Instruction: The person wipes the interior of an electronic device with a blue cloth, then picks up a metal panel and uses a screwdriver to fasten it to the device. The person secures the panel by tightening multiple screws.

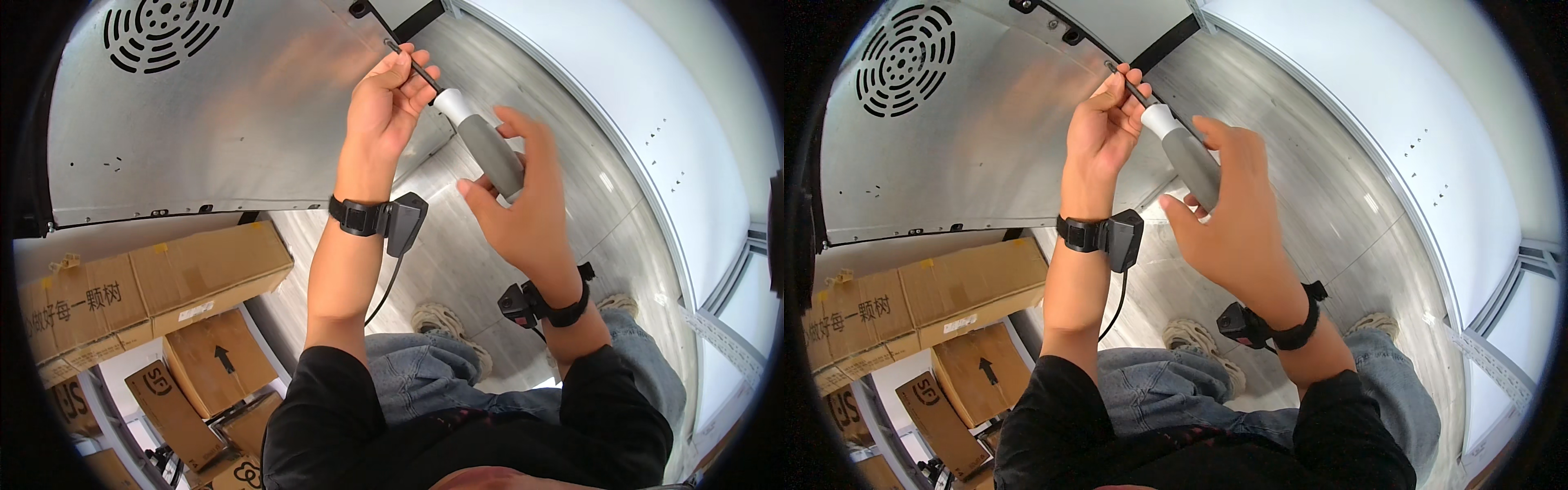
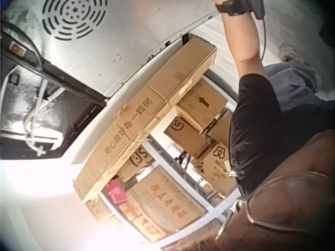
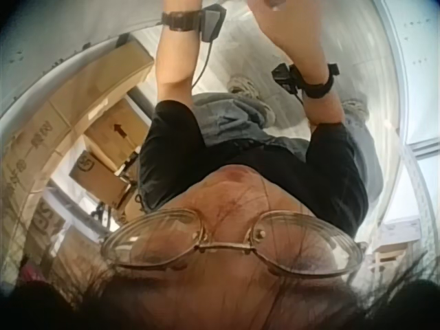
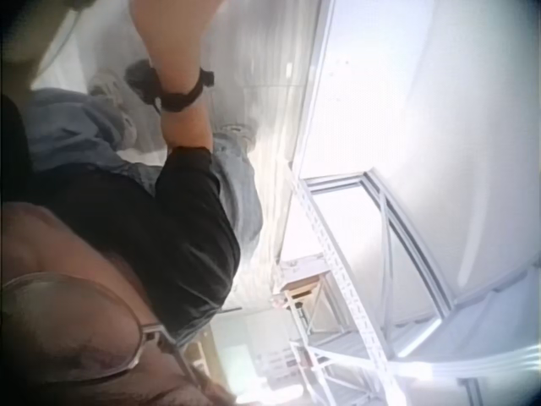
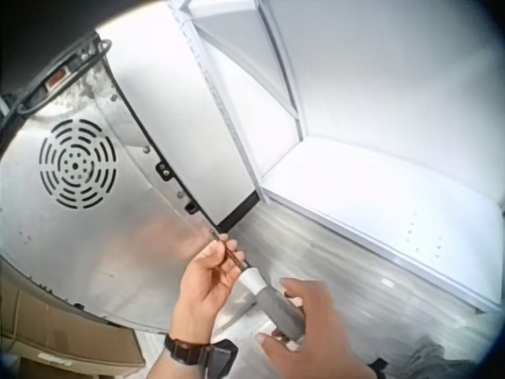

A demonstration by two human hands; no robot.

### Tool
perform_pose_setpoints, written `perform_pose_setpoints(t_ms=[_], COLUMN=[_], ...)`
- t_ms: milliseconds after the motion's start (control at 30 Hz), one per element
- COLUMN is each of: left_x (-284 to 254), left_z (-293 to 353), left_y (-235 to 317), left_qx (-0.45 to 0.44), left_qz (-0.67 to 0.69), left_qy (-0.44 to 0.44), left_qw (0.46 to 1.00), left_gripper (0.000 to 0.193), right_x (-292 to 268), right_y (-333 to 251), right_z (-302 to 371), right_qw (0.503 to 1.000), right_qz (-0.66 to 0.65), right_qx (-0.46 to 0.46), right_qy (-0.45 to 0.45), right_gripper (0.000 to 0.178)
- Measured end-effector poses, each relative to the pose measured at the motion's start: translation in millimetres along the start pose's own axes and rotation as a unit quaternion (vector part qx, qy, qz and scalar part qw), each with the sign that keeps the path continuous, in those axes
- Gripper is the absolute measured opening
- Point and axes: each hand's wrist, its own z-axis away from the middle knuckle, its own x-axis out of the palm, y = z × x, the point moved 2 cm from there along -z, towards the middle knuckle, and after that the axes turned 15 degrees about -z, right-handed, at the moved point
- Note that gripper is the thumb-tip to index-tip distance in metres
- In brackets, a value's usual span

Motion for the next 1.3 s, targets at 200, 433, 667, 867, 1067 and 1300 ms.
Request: perform_pose_setpoints(t_ms=[200, 433, 667, 867, 1067, 1300], left_x=[-4, 14, 5, 4, 0, -6], left_z=[-7, 9, -3, -3, 0, -4], left_y=[-6, 1, -2, -5, 2, -2], left_qx=[-0.002, 0.002, 0.004, 0.014, 0.045, 0.053], left_qz=[0.020, -0.004, -0.021, -0.030, -0.042, -0.020], left_qy=[0.024, -0.039, 0.047, 0.027, -0.042, -0.056], left_qw=[1.000, 0.999, 0.999, 0.999, 0.997, 0.997], left_gripper=[0.015, 0.019, 0.018, 0.017, 0.029, 0.031], right_x=[-8, -8, -4, -7, -19, -21], right_y=[13, 8, 19, 8, 14, 20], right_z=[5, 1, -3, 0, -5, -1], right_qw=[0.984, 0.999, 0.972, 0.988, 0.994, 0.990], right_qz=[0.097, 0.041, 0.075, 0.110, 0.094, -0.016], right_qx=[-0.149, 0.021, -0.220, -0.102, 0.056, 0.135], right_qy=[0.007, 0.022, 0.024, 0.037, -0.008, -0.029], right_gripper=[0.052, 0.045, 0.047, 0.036, 0.050, 0.052])
